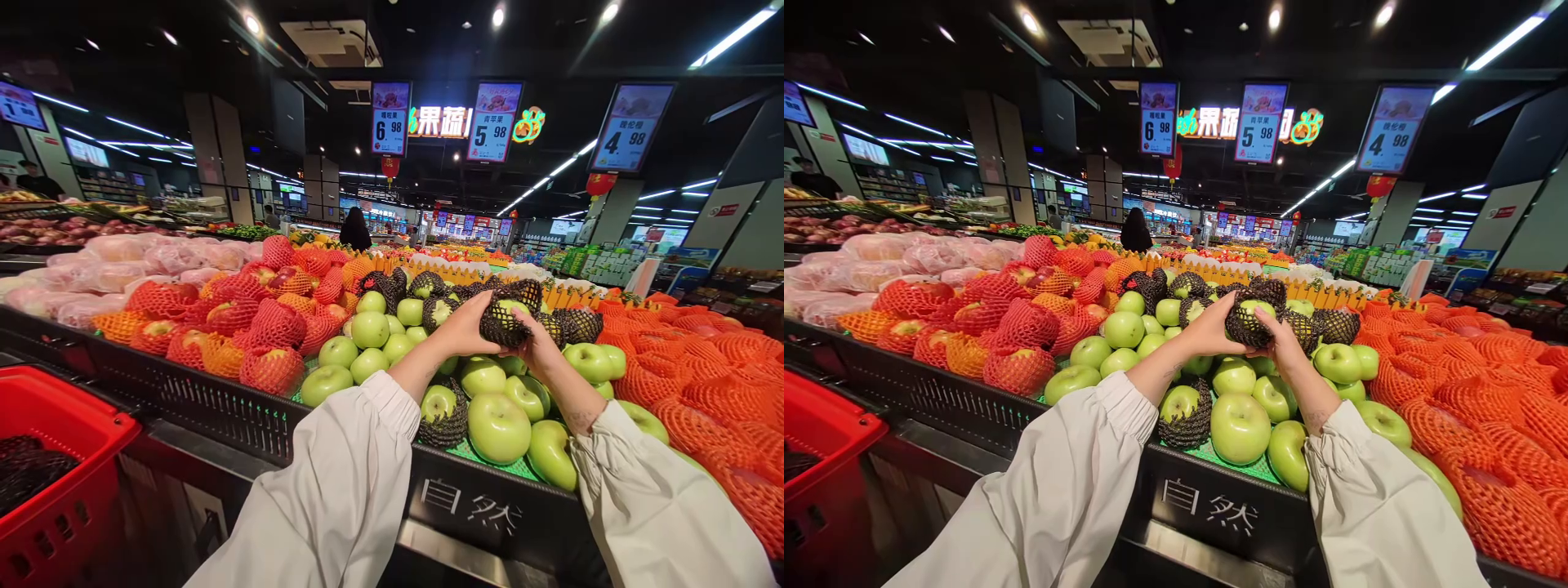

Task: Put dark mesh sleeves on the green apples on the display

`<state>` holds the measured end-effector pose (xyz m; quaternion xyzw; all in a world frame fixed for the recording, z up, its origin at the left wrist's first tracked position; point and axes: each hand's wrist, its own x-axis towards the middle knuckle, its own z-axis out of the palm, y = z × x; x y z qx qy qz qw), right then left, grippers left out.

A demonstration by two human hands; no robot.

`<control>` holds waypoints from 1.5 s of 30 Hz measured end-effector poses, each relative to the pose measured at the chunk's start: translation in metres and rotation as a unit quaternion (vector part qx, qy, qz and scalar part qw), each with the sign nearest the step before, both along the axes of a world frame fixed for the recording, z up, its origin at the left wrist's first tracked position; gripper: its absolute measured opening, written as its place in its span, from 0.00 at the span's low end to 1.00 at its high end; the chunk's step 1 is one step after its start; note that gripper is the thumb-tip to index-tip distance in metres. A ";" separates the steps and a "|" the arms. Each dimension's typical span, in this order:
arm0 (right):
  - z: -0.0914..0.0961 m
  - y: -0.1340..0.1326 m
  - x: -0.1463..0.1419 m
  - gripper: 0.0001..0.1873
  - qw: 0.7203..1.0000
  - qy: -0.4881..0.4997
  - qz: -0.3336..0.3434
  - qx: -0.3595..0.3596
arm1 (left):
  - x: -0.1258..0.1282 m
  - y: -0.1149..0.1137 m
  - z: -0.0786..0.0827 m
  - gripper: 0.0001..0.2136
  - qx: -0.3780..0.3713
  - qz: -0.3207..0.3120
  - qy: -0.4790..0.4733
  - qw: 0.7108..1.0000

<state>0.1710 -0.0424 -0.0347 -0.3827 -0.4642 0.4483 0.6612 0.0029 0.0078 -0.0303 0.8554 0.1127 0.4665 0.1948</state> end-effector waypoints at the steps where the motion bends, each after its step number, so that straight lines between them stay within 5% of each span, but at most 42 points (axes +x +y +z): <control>1: 0.000 -0.001 -0.001 0.22 1.000 -0.005 0.016 -0.005 | 0.000 -0.001 0.000 0.43 0.024 0.010 -0.001 1.000; 6: 0.005 -0.001 -0.002 0.22 0.999 0.030 0.009 0.019 | 0.001 -0.001 0.002 0.42 0.079 0.058 -0.035 0.995; 11: 0.008 0.009 0.014 0.11 0.964 -0.002 -0.220 0.146 | 0.000 -0.003 0.003 0.42 0.084 0.052 -0.029 0.995; 14: 0.007 0.011 0.021 0.12 0.943 -0.067 -0.268 0.187 | -0.001 -0.012 0.005 0.44 0.027 0.015 0.004 0.999; 23: 0.013 0.003 0.008 0.19 0.978 -0.004 -0.120 0.170 | 0.006 -0.009 0.000 0.45 -0.193 -0.115 -0.065 0.972; 28: 0.018 -0.011 -0.002 0.21 0.990 0.028 -0.001 0.136 | 0.009 0.005 0.000 0.44 -0.249 -0.126 -0.124 0.952; 32: 0.017 -0.015 -0.002 0.29 0.988 0.008 0.020 0.155 | 0.008 0.005 0.002 0.43 -0.301 -0.193 -0.120 0.926; 38: 0.006 -0.002 0.006 0.39 0.974 -0.132 -0.054 0.176 | 0.005 0.001 0.003 0.50 -0.185 -0.108 -0.137 0.967; 41: 0.007 -0.005 0.004 0.46 0.940 -0.198 -0.166 0.222 | -0.001 -0.002 0.005 0.51 -0.088 -0.092 -0.052 0.990; 45: 0.010 -0.014 -0.001 0.41 0.894 -0.217 -0.250 0.301 | -0.012 -0.003 0.011 0.41 0.001 0.004 -0.053 0.999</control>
